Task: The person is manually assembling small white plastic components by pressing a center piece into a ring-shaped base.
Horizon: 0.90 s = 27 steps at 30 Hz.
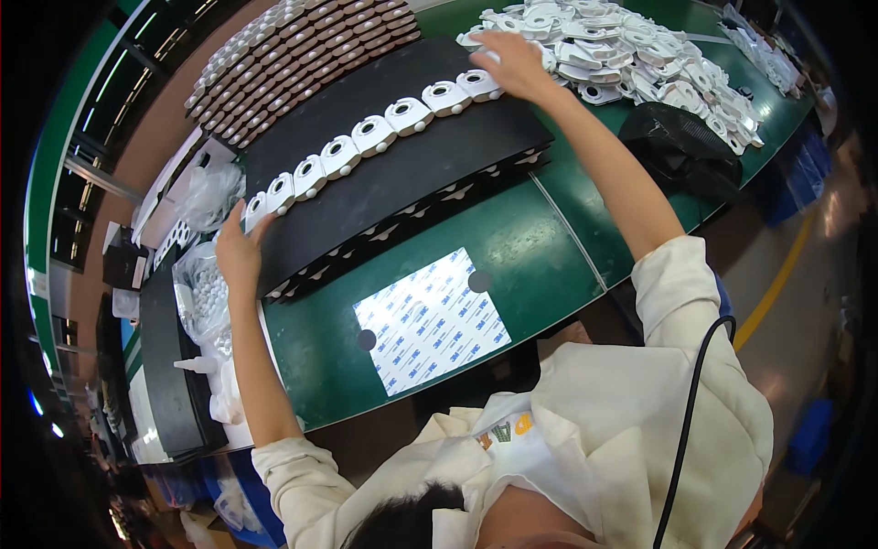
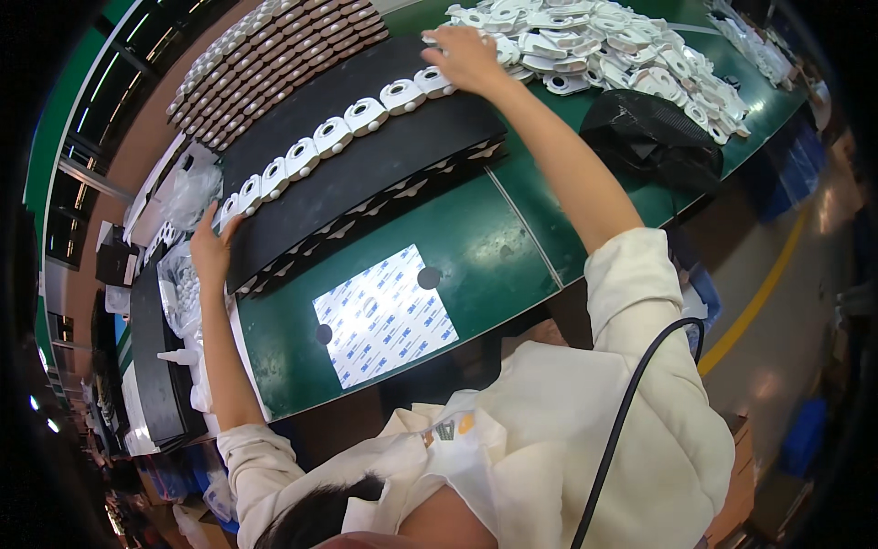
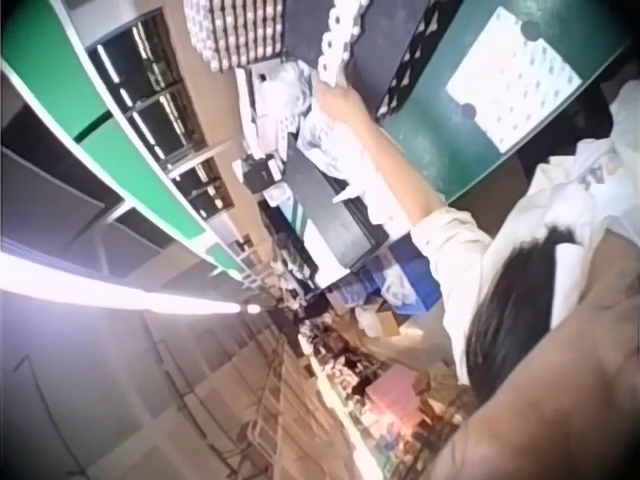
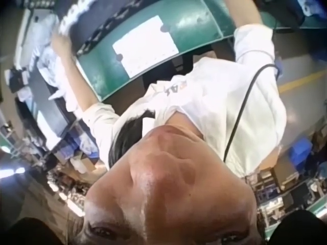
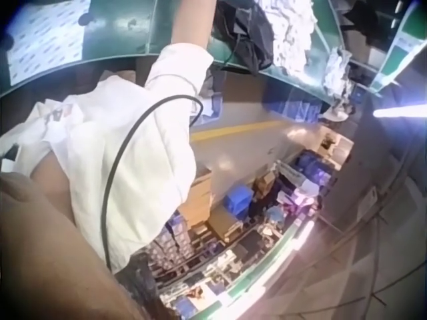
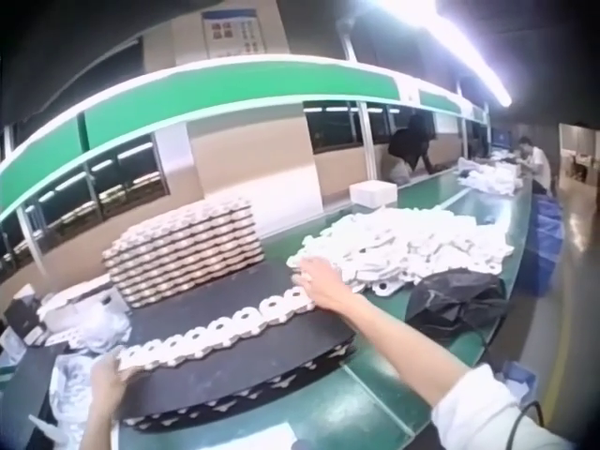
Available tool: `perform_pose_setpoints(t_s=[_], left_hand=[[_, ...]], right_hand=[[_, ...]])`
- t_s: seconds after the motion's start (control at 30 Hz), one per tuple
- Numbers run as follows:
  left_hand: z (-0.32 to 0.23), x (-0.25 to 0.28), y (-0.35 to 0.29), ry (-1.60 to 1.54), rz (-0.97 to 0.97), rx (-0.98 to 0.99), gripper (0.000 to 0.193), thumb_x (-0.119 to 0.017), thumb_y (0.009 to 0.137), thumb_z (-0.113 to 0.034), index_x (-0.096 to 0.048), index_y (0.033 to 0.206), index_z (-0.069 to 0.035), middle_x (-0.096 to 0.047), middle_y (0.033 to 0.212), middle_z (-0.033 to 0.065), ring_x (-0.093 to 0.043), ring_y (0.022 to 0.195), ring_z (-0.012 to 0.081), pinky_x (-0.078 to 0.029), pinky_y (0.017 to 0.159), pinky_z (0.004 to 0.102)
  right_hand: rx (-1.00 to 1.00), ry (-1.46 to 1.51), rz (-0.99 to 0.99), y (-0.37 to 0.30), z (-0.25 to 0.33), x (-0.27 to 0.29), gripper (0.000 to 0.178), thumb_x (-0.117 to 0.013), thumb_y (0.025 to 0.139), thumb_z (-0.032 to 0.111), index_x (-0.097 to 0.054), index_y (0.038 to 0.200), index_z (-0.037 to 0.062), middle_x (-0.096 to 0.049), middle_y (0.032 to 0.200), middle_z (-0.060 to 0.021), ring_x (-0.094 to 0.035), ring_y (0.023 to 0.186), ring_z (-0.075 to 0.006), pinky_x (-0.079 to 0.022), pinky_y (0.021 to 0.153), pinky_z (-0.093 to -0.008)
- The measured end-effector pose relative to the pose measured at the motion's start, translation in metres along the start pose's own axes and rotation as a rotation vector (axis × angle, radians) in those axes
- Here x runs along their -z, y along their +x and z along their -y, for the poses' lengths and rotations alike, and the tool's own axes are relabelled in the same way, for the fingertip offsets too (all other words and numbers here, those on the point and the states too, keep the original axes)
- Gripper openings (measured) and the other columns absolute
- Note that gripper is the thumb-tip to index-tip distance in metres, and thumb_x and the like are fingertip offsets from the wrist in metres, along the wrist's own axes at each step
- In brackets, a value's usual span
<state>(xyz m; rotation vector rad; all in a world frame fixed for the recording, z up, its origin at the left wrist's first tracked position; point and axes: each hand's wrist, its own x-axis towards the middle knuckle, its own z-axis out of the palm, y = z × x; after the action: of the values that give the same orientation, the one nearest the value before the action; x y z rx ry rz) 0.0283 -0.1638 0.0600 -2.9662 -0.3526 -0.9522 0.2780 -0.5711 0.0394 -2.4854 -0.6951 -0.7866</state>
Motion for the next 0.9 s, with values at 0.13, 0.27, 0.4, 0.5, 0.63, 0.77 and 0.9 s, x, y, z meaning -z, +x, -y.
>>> perform_pose_setpoints(t_s=[0.13, 0.27, 0.4, 0.5, 0.63, 0.77, 0.9], left_hand=[[-0.060, 0.005, 0.002, -0.290, 0.037, -0.083, 0.047, -0.067, 0.076, -0.035, -0.057, 0.113, -0.009, -0.060, 0.108, 0.0150, -0.058, 0.096, 0.0317, -0.045, 0.081, 0.0376], [-0.105, -0.010, 0.002, -0.118, 0.031, -0.287, 0.035, -0.063, 0.079, -0.028, -0.059, 0.111, -0.015, -0.057, 0.115, 0.0119, -0.059, 0.094, 0.0306, -0.047, 0.079, 0.0362], [-0.099, -0.019, 0.006, -0.057, 0.047, -0.272, 0.023, -0.057, 0.083, -0.021, -0.061, 0.105, -0.014, -0.058, 0.112, 0.0100, -0.061, 0.088, 0.0304, -0.049, 0.073, 0.0378], [-0.095, -0.021, 0.002, -0.103, 0.110, -0.232, 0.024, -0.055, 0.084, -0.021, -0.059, 0.107, -0.014, -0.059, 0.110, 0.0083, -0.061, 0.086, 0.0300, -0.049, 0.073, 0.0383], [-0.103, -0.013, -0.007, -0.088, 0.052, -0.176, 0.027, -0.055, 0.084, -0.019, -0.057, 0.110, -0.013, -0.059, 0.109, 0.0066, -0.061, 0.085, 0.0299, -0.049, 0.072, 0.0376], [-0.128, 0.004, -0.017, -0.199, -0.011, -0.148, 0.027, -0.055, 0.085, -0.018, -0.056, 0.112, -0.012, -0.059, 0.102, 0.0077, -0.061, 0.082, 0.0303, -0.048, 0.070, 0.0366], [-0.147, 0.009, -0.040, -0.521, -0.046, -0.102, 0.018, -0.059, 0.083, -0.014, -0.062, 0.099, -0.006, -0.058, 0.073, 0.0096, -0.056, 0.063, 0.0220, -0.042, 0.058, 0.0303]], right_hand=[[-0.052, -0.334, 0.101, 0.013, -0.048, -0.011, 0.044, -0.050, 0.083, 0.042, -0.046, 0.125, 0.0291, -0.039, 0.135, -0.0033, -0.033, 0.125, -0.0253, -0.025, 0.097, -0.0574], [0.098, -0.405, 0.341, 0.008, -0.069, -0.013, 0.042, -0.049, 0.081, 0.046, -0.052, 0.120, 0.0310, -0.035, 0.138, -0.0045, -0.036, 0.124, -0.0289, -0.033, 0.097, -0.0508], [0.155, -0.220, 0.354, -0.008, -0.061, 0.010, 0.036, -0.059, 0.077, 0.038, -0.059, 0.110, 0.0258, -0.039, 0.132, -0.0132, -0.042, 0.118, -0.0323, -0.038, 0.095, -0.0414], [0.164, -0.093, 0.391, -0.032, -0.063, 0.034, 0.034, -0.063, 0.075, 0.036, -0.062, 0.106, 0.0231, -0.041, 0.129, -0.0158, -0.042, 0.117, -0.0337, -0.038, 0.095, -0.0393], [0.123, 0.080, 0.441, -0.047, -0.066, 0.065, 0.036, -0.062, 0.078, 0.037, -0.061, 0.108, 0.0171, -0.042, 0.130, -0.0144, -0.043, 0.117, -0.0301, -0.037, 0.096, -0.0374], [-0.045, 0.205, 0.092, -0.036, -0.118, 0.095, 0.046, -0.062, 0.079, 0.038, -0.056, 0.117, 0.0128, -0.046, 0.127, -0.0143, -0.044, 0.117, -0.0289, -0.034, 0.098, -0.0370], [-0.487, -0.573, -0.194, -0.014, -0.194, 0.103, 0.082, -0.056, 0.068, 0.066, -0.043, 0.130, 0.0135, -0.042, 0.130, -0.0192, -0.039, 0.121, -0.0335, -0.028, 0.102, -0.0417]])
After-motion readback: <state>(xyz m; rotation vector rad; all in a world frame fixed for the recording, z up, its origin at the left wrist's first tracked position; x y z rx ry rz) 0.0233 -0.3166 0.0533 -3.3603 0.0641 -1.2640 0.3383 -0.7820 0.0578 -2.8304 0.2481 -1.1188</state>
